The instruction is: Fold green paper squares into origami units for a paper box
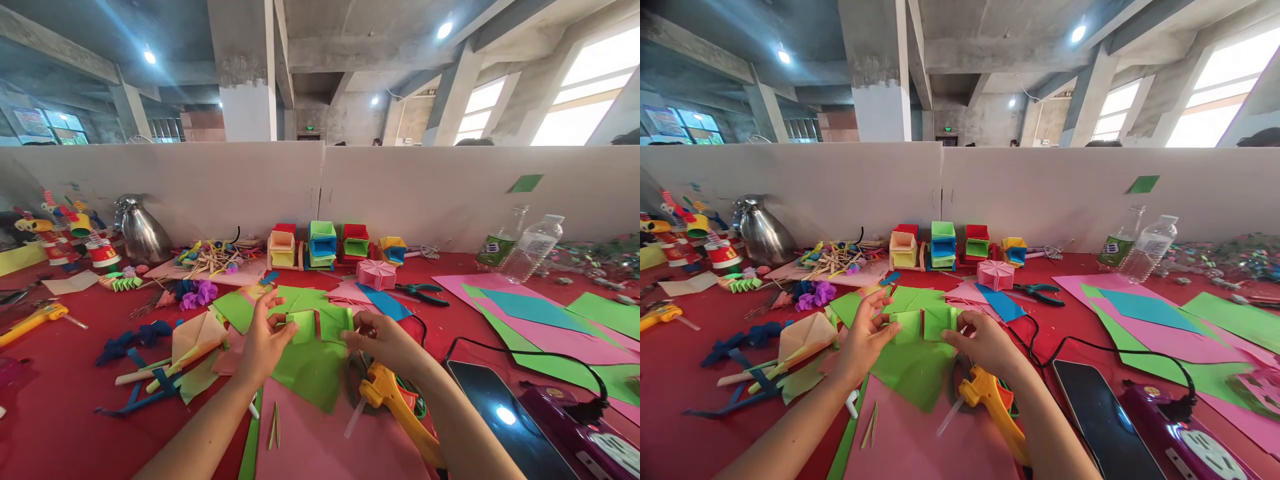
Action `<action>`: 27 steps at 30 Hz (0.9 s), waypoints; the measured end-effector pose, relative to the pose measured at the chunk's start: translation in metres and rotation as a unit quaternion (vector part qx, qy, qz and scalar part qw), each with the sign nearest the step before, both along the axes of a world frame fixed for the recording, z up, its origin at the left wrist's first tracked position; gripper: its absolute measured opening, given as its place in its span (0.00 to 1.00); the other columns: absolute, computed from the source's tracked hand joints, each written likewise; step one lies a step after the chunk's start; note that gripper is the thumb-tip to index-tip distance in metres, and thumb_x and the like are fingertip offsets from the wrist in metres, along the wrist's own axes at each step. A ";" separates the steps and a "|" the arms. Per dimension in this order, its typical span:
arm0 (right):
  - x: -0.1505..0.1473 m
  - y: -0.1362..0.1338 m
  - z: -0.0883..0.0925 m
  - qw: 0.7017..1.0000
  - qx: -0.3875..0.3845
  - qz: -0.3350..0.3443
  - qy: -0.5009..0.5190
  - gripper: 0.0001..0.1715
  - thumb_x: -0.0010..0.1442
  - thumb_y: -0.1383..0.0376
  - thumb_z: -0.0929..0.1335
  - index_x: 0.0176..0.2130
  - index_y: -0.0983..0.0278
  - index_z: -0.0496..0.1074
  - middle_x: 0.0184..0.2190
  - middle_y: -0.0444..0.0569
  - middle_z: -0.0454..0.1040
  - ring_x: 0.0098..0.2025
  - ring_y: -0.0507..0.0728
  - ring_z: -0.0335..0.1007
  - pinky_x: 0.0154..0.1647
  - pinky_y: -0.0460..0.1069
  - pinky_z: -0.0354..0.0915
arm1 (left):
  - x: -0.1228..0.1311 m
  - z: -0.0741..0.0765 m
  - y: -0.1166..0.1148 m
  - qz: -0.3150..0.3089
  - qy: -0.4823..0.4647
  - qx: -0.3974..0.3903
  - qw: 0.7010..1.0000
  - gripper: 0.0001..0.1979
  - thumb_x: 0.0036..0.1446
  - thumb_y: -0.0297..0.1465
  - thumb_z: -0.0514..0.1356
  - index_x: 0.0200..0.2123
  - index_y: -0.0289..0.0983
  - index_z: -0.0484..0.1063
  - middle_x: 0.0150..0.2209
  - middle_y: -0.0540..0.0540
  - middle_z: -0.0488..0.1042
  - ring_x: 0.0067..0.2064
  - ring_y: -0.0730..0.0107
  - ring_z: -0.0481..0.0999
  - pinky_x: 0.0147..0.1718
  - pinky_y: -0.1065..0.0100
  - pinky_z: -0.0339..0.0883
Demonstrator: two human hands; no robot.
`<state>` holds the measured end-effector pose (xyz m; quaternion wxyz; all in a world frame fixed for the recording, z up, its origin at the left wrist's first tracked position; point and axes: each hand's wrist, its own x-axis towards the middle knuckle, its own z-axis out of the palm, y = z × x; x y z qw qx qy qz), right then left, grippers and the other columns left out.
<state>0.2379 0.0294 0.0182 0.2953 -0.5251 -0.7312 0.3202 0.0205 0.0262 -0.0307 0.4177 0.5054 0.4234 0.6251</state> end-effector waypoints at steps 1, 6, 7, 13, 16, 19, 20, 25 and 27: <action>0.000 0.000 -0.001 1.000 0.003 -0.003 -0.008 0.19 0.49 0.51 0.67 0.22 0.63 0.62 0.19 0.39 0.61 0.23 0.49 0.55 0.24 0.45 0.52 | 0.003 -0.001 -0.001 0.005 -0.029 -0.007 1.000 0.29 0.45 0.31 0.65 0.50 0.43 0.58 0.50 0.45 0.61 0.37 0.75 0.69 0.35 0.71 0.65; -0.002 0.002 -0.008 1.000 0.012 -0.015 -0.023 0.20 0.51 0.53 0.66 0.19 0.62 0.57 0.18 0.38 0.57 0.22 0.49 0.51 0.21 0.44 0.49 | 0.008 -0.009 0.003 0.026 -0.110 -0.059 0.992 0.21 0.39 0.30 0.67 0.37 0.39 0.62 0.40 0.50 0.66 0.34 0.76 0.69 0.34 0.73 0.62; -0.002 0.003 -0.009 1.000 0.008 -0.017 -0.023 0.19 0.50 0.54 0.66 0.19 0.62 0.58 0.18 0.38 0.57 0.22 0.48 0.51 0.21 0.44 0.49 | 0.008 -0.011 0.005 0.020 -0.108 -0.070 0.992 0.19 0.39 0.30 0.68 0.34 0.38 0.63 0.36 0.51 0.67 0.32 0.76 0.68 0.32 0.73 0.61; 0.002 0.011 -0.015 0.998 0.002 -0.067 -0.016 0.19 0.50 0.52 0.64 0.19 0.63 0.59 0.15 0.38 0.57 0.19 0.48 0.50 0.19 0.44 0.48 | 0.006 -0.008 0.007 -0.026 -0.121 -0.101 0.987 0.14 0.46 0.35 0.63 0.36 0.35 0.69 0.36 0.46 0.72 0.35 0.70 0.71 0.34 0.70 0.62; 0.006 0.014 -0.016 0.995 0.005 -0.094 -0.018 0.21 0.49 0.51 0.64 0.18 0.62 0.58 0.13 0.38 0.57 0.17 0.48 0.50 0.17 0.44 0.48 | 0.006 0.000 0.004 -0.040 -0.146 -0.083 0.985 0.16 0.47 0.30 0.57 0.42 0.39 0.66 0.47 0.45 0.69 0.38 0.69 0.72 0.34 0.70 0.64; 0.004 0.015 -0.017 0.995 0.017 -0.094 -0.015 0.19 0.50 0.51 0.64 0.21 0.62 0.59 0.15 0.39 0.61 0.19 0.49 0.55 0.18 0.44 0.51 | 0.005 0.001 0.001 -0.028 -0.095 -0.056 0.994 0.27 0.43 0.23 0.56 0.50 0.43 0.61 0.56 0.46 0.61 0.44 0.69 0.71 0.36 0.71 0.64; 0.003 0.015 -0.017 0.996 0.023 -0.087 -0.014 0.18 0.50 0.52 0.64 0.22 0.62 0.60 0.16 0.40 0.63 0.20 0.49 0.57 0.19 0.44 0.53 | 0.005 0.000 0.001 -0.015 -0.056 -0.035 0.998 0.29 0.44 0.22 0.56 0.52 0.44 0.58 0.58 0.45 0.60 0.48 0.68 0.69 0.38 0.71 0.64; -0.001 0.010 -0.017 0.995 0.047 -0.074 -0.055 0.15 0.46 0.54 0.69 0.25 0.62 0.66 0.20 0.42 0.69 0.23 0.51 0.64 0.22 0.45 0.57 | 0.001 -0.001 -0.005 0.028 0.132 0.109 0.985 0.32 0.54 0.24 0.54 0.61 0.44 0.48 0.64 0.40 0.50 0.61 0.60 0.56 0.50 0.64 0.60; -0.001 0.008 -0.017 0.989 0.066 -0.101 -0.087 0.14 0.45 0.55 0.70 0.26 0.62 0.68 0.21 0.44 0.70 0.23 0.53 0.65 0.23 0.46 0.56 | -0.001 0.003 -0.008 0.034 0.195 0.146 0.969 0.32 0.57 0.25 0.53 0.62 0.44 0.46 0.65 0.41 0.48 0.63 0.58 0.53 0.51 0.62 0.61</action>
